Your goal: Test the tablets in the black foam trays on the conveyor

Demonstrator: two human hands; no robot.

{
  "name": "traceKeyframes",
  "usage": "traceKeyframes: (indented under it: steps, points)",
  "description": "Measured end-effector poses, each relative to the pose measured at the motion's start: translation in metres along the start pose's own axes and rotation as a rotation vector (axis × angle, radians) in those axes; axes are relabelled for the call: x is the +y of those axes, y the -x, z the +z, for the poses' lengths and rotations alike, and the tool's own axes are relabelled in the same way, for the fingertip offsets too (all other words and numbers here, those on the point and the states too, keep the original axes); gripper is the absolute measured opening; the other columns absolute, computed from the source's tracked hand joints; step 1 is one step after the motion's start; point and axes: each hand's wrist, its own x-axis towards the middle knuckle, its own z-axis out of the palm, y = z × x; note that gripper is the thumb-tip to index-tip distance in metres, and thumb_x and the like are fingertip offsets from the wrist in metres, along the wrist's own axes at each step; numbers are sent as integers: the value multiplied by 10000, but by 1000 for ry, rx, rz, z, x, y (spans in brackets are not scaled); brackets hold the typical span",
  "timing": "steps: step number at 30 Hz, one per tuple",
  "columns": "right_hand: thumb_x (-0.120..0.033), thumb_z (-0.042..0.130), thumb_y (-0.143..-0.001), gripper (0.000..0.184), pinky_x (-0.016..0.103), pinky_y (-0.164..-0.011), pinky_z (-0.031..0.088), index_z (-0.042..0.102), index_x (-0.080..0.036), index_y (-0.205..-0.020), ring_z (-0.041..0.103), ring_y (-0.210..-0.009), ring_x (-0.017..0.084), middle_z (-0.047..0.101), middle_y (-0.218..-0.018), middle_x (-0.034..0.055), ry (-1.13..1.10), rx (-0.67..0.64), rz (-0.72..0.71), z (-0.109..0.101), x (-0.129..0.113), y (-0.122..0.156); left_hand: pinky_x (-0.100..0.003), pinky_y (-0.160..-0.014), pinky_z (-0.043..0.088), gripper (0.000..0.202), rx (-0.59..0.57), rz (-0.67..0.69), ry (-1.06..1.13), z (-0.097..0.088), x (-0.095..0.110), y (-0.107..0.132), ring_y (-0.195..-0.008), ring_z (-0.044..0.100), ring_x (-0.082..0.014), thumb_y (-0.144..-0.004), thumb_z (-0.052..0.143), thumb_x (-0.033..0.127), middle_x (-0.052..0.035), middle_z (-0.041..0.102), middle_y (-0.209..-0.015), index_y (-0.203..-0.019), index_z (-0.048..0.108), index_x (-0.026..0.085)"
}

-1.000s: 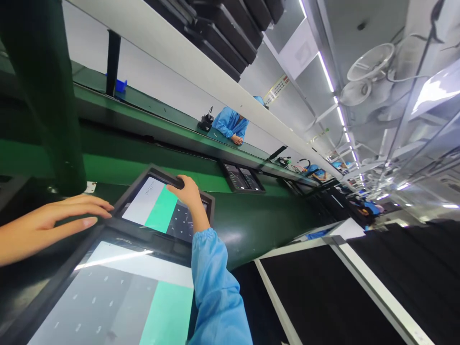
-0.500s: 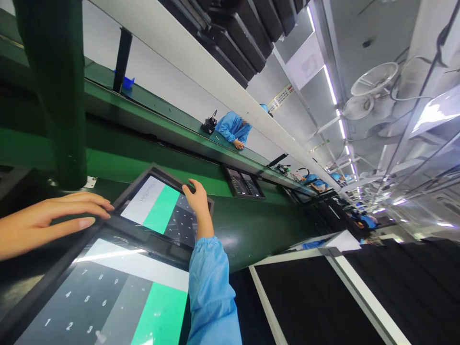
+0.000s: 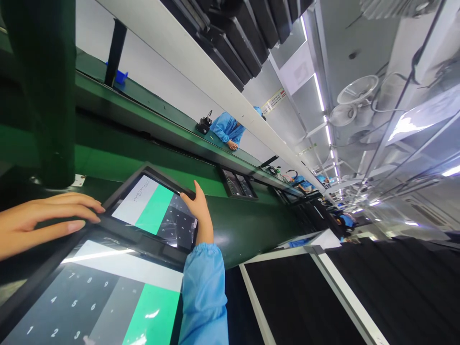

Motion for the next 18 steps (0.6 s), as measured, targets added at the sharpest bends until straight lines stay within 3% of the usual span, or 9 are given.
traceKeyframes:
  steps: [3,5,9,11,14,16,18]
  points:
    - [-515,863,-607,1005,597,-1171,312,481,-137,-1457,431,-1422,400,479,-1509,228,-17,28,72,8,6,-9,-224,-1018,508,302,76,65,-4,2,0,0,-1220,617,-154,-923,475,488,146,625,-1319,-1134,685,442]
    - [-490,895,-551,1028,588,-1175,310,499,-148,-1435,444,-1412,398,498,-1497,217,-54,60,87,10,3,-12,-251,-1036,504,298,107,61,19,2,5,1,-1205,619,-154,-933,469,485,120,643,-1287,-1100,702,406]
    - [-556,629,-840,721,486,-1172,362,481,-168,-1430,479,-1399,291,510,-1495,167,-174,177,85,1,-17,4,-325,-1128,428,332,57,18,70,-5,23,2,-1225,572,-168,-976,446,477,19,641,-1272,-1059,722,312]
    - [-537,560,-901,568,467,-1158,394,569,-179,-1342,531,-1347,279,585,-1418,144,-212,201,38,-7,-32,33,-315,-1129,414,335,14,36,56,-8,26,3,-1236,554,-167,-984,441,473,9,626,-1279,-1067,718,305]
    - [-447,601,-922,328,487,-1183,367,693,-256,-1172,529,-1347,287,646,-1348,86,-162,153,-132,-18,-49,102,-312,-1118,422,307,-22,74,-15,-9,19,5,-1251,543,-169,-985,444,467,37,600,-1316,-1092,705,346]
    - [-411,618,-925,361,508,-1230,293,655,-299,-1266,414,-1446,286,563,-1459,54,-116,140,-112,-18,-50,159,-297,-1094,447,276,-52,135,-91,-7,12,8,-1268,540,-166,-972,471,470,81,574,-1360,-1144,676,406]
    - [-421,633,-918,568,532,-1256,237,486,-330,-1459,298,-1513,282,412,-1585,28,-166,167,67,-13,-44,215,-275,-1068,470,276,-73,205,-161,-2,7,13,-1295,529,-159,-953,506,471,134,543,-1403,-1197,636,475]
